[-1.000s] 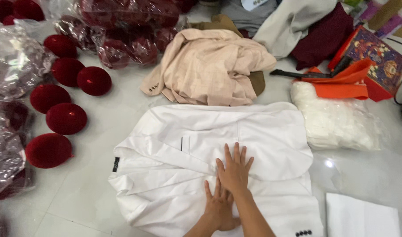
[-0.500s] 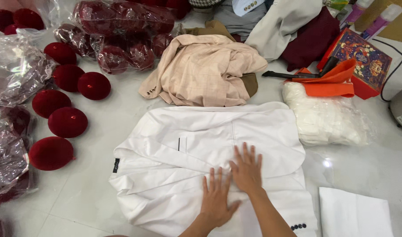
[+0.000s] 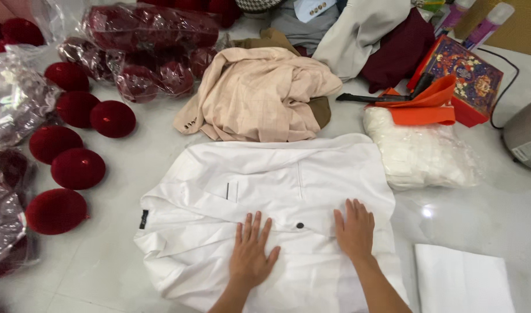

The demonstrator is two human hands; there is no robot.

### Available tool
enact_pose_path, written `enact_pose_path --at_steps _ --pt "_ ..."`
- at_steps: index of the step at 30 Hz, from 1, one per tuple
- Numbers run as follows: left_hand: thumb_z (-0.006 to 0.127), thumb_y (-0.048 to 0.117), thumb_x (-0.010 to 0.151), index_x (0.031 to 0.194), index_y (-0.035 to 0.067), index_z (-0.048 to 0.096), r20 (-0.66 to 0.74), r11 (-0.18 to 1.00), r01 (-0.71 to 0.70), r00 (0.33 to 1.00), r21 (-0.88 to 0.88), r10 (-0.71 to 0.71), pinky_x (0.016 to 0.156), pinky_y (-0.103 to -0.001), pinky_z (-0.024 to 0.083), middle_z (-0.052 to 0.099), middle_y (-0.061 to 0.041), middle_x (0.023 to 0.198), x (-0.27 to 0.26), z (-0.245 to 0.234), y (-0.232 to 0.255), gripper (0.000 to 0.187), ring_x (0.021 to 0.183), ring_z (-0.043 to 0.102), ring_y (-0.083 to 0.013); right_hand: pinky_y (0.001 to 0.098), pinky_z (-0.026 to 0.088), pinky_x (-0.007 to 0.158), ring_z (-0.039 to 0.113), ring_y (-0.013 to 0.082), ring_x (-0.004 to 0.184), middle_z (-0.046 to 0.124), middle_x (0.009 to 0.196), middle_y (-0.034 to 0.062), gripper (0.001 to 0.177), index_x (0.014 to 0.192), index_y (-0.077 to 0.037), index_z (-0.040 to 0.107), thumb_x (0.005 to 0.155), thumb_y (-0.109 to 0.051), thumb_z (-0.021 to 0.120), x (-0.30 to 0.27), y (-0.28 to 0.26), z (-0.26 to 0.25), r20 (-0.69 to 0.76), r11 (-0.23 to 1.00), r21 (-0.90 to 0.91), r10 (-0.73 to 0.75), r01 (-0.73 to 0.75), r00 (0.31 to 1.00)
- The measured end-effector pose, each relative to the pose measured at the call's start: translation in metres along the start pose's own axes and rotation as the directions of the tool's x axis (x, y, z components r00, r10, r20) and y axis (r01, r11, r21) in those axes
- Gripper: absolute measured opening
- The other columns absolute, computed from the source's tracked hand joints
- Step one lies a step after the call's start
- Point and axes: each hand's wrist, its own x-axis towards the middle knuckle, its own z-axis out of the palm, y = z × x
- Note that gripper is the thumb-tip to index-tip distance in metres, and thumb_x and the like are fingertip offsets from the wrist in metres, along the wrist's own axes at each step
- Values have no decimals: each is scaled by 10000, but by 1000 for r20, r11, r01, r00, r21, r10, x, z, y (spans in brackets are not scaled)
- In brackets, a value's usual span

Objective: The person buttons a white jacket while sitting on the floor, smooths the fabric by hand, and folds it.

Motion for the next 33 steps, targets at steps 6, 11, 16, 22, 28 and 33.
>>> enact_pose_path --at_steps 6,11,16,22,28,33 --pt "424 613 962 1613 166 279 168 962 57 986 -266 -13 1265 -533 43 156 -162 1705 7 -9 0 802 1582 79 -366 503 475 1042 576 377 1270 650 1356 206 521 1384 -3 618 968 -317 628 112 -1 16 -257 981 96 -137 167 957" --pt "450 664 905 1626 184 273 63 989 37 998 -143 -28 1295 -525 34 164 -149 1716 0 2 1 885 1605 81 -354 532 466 1038 564 422 1252 645 1357 224 514 1348 4 628 862 -160 666 218 -25 4 -113 981 27 -189 193 975" --pt "445 648 904 1609 166 298 96 987 44 995 -154 -29 1279 -544 55 169 -165 1712 1 -2 2 866 1593 90 -374 489 307 1132 472 253 1348 662 1300 -4 496 1370 -409 615 929 -220 488 260 -54 0 382 904 -390 -17 178 924" --pt "473 522 946 1602 87 322 269 902 119 963 -415 -4 1217 -604 46 179 -234 1680 6 -12 1 801 1543 98 -431 397 386 889 700 217 907 755 997 -22 305 1055 -260 710 889 -97 512 249 -57 -4 230 692 -593 -345 412 910" --pt "328 648 920 1616 162 205 23 996 44 999 -72 -42 1313 -545 13 98 -159 1728 3 -2 3 857 1615 36 -373 364 391 719 438 245 701 480 772 52 215 774 -118 533 842 86 533 227 -74 -66 -381 595 -609 -799 524 464" --pt "375 649 912 1615 167 241 59 991 51 997 -124 -44 1299 -546 23 130 -163 1717 -1 2 3 863 1602 60 -372 451 465 831 553 345 943 559 1009 149 68 824 -93 569 795 -108 628 183 -80 -76 -266 580 -459 -812 673 519"
